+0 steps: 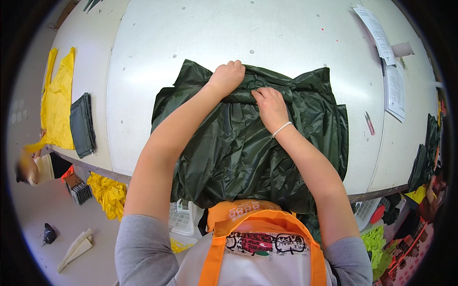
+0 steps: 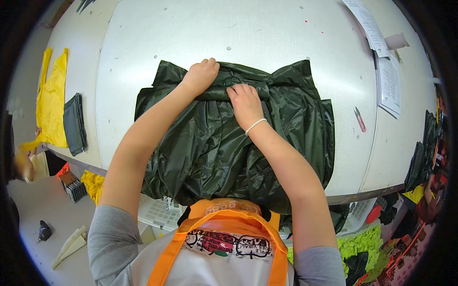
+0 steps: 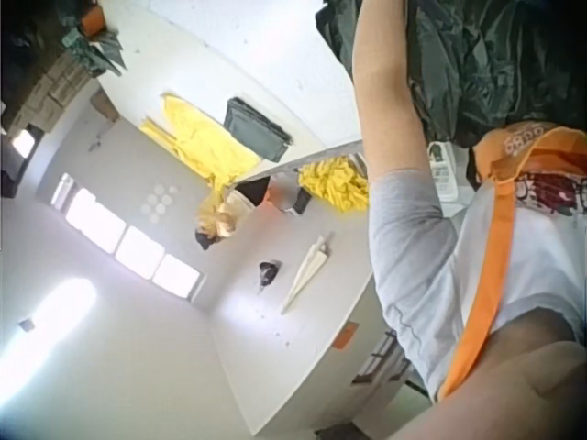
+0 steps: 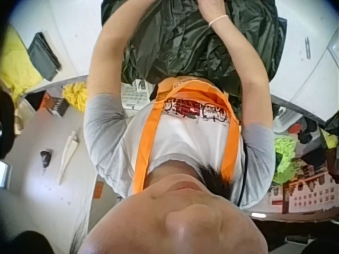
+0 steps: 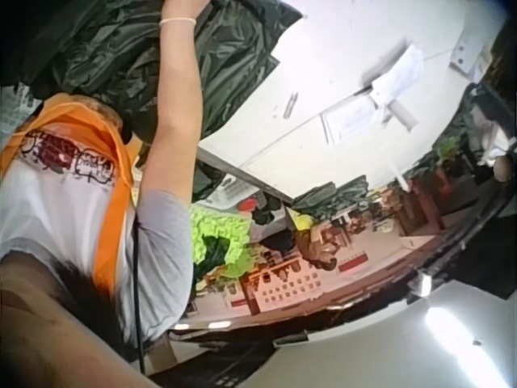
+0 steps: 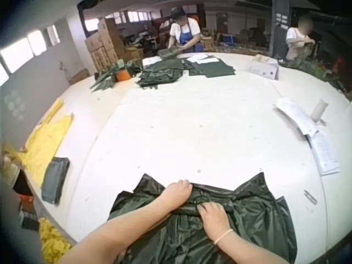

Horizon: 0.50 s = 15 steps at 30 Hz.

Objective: The person folds a dark green jacket on a white table, aligning edges and smoothing the fabric. They then place the folded jacket into a white basket and retrieve another jacket to repeat the folding process.

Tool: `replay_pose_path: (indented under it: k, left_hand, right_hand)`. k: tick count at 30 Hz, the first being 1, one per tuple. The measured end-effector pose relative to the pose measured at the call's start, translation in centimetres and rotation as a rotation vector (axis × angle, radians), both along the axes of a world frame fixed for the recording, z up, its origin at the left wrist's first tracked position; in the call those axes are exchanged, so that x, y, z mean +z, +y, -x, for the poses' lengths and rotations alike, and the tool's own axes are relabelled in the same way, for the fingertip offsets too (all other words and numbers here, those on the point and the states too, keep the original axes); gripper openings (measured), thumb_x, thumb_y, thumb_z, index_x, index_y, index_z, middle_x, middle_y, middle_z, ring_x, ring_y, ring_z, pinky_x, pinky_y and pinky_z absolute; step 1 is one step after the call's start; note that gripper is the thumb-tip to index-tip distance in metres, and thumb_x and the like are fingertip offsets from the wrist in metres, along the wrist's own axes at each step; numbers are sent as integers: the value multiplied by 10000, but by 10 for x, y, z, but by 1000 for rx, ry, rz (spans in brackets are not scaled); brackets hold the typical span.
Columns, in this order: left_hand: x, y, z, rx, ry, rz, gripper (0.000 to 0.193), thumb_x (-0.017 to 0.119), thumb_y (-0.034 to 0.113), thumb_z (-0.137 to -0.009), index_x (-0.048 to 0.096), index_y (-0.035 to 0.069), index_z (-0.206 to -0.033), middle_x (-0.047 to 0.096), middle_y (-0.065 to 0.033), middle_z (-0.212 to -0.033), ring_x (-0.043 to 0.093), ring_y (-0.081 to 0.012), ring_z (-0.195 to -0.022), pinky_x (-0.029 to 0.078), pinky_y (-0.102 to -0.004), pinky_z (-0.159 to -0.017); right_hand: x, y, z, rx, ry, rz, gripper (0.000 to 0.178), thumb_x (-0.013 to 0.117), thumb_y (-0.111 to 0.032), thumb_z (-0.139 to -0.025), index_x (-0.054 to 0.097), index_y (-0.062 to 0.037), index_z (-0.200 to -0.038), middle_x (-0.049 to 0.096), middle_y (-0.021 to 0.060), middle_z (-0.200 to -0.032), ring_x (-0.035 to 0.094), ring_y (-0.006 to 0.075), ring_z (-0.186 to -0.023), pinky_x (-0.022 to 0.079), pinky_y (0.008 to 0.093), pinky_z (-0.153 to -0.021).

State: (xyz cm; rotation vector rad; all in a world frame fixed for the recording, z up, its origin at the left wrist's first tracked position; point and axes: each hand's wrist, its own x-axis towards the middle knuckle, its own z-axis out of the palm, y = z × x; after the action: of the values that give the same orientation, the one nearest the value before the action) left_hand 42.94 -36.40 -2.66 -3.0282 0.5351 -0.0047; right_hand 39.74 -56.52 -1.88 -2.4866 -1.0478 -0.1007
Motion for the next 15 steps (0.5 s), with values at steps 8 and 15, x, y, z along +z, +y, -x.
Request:
replay_pose_path:
  k: [8,15]
  left_hand:
    - [35,11,7,149,3,187,185,455,262,-957,454,78,-935,633,-116,-658,639,-297,-611,486,-410,-520]
    - [54,39,12,-74,-10,261,145,599,95,-818,487,49,-898,562,-119,-861,594,-278,-852,503,-394,-679]
  right_hand:
    - [12,-2,-30,100,133,35,193,579,-171,-847,633,-53,-990,623,95,-890,581,274,-902,463,386,-801]
    - [27,25,-69,-172,433,235,207,556,-284,-889,611,-115,-995,670,147,-898,633,339,-865,500,428,-756]
